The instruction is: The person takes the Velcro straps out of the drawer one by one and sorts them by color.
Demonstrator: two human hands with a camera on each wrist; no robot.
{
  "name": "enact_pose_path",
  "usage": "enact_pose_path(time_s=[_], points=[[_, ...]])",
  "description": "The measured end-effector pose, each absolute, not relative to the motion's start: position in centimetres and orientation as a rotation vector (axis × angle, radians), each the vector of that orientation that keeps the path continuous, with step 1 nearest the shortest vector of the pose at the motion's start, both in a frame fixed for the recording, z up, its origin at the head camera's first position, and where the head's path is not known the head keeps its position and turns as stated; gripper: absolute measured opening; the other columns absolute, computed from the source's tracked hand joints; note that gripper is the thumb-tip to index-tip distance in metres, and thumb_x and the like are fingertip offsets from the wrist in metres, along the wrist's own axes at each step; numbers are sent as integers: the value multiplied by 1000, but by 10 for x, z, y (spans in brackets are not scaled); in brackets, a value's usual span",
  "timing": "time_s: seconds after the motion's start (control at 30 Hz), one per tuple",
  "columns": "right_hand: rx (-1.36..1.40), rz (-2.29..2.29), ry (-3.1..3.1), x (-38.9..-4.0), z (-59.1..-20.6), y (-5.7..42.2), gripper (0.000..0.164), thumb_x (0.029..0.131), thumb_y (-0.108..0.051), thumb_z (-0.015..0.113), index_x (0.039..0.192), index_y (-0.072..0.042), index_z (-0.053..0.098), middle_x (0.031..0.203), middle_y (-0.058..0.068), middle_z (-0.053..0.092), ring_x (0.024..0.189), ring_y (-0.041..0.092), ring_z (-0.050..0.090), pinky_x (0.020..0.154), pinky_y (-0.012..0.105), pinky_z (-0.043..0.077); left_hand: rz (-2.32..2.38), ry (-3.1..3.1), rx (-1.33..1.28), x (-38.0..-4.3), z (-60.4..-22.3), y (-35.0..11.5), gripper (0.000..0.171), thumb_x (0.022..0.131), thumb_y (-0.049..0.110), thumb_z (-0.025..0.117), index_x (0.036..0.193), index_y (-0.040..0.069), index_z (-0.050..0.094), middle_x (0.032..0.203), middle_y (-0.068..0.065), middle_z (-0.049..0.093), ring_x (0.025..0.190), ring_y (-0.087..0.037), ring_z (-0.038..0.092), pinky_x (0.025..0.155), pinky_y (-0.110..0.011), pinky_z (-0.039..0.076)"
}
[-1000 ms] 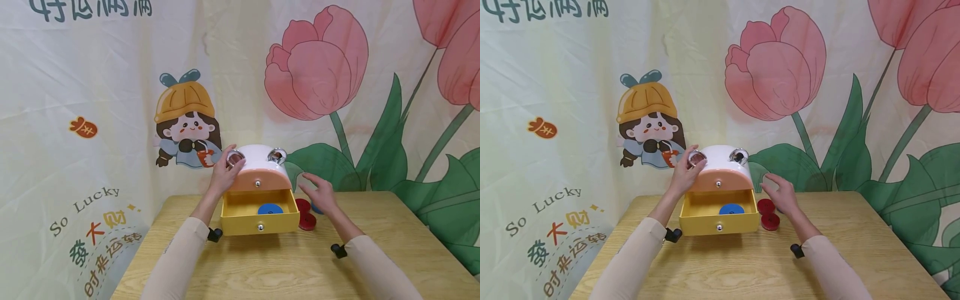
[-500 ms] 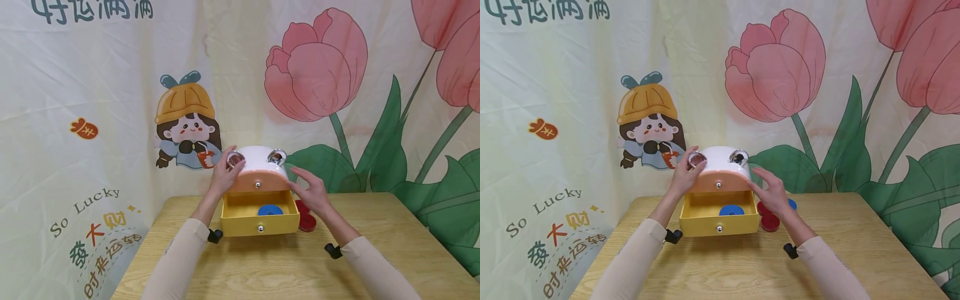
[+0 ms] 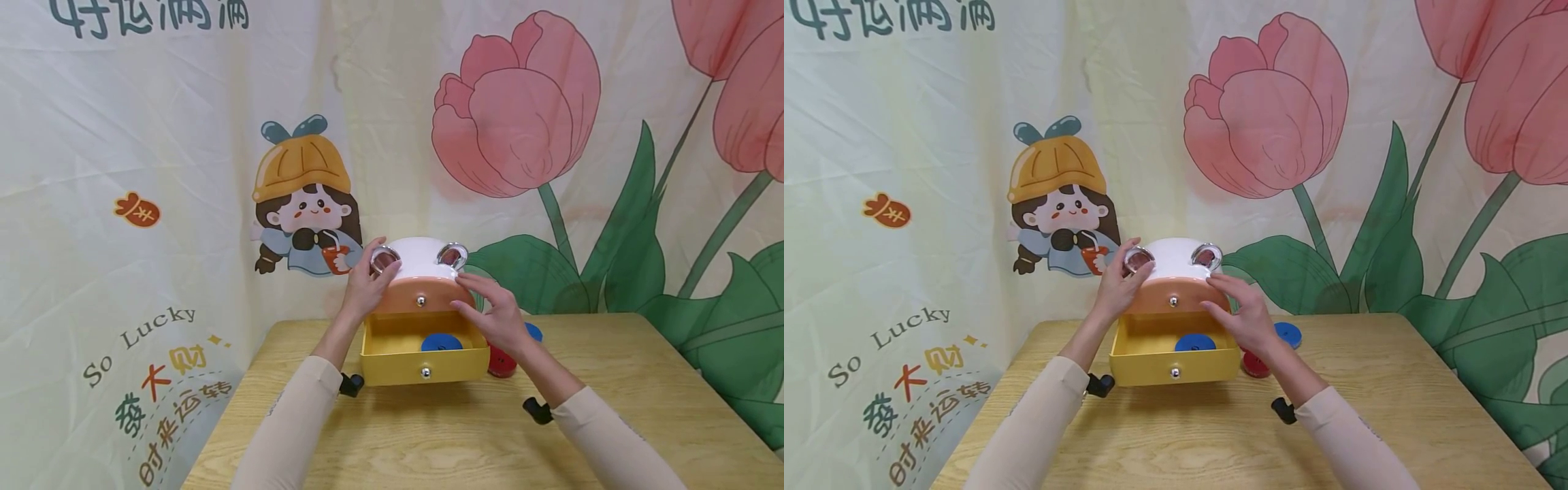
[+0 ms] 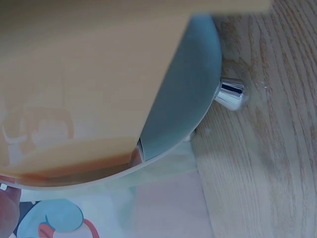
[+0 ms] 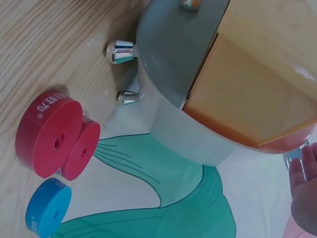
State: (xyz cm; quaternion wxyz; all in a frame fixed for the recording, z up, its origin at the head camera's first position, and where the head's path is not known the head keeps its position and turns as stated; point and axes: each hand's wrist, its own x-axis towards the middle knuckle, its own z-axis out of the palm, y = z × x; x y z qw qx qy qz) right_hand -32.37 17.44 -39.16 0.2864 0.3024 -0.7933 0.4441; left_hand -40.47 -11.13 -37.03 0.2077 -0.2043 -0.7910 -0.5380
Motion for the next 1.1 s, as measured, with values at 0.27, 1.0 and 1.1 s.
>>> enact_pose_path(time_s=[0.27,1.0,1.1], points=[[861,1166,-2098,-318,-387,169,47,91,-12,80,137,-9,68,142,11,66,135,30,58,111,61,45,-1514,-2186,-568,-405,-369,-112,68,95,51,72,154,28,46,134,-10,59,110,-33,60,101,-57,53],[1094,1162,-2160,-315,-385,158,46,92,-11,80,136,-8,68,139,8,69,129,27,62,105,38,54,-1522,-2188,-572,-406,-371,-112,69,96,49,72,155,26,45,137,-12,58,114,-34,61,103,-58,53],[1124,1172,-2201,-315,-384,157,44,94,-14,78,136,-9,68,138,6,69,131,26,60,107,40,53,-1517,-2187,-571,-406,-370,-112,69,96,48,72,155,25,45,137,-11,58,113,-33,61,102,-58,53]])
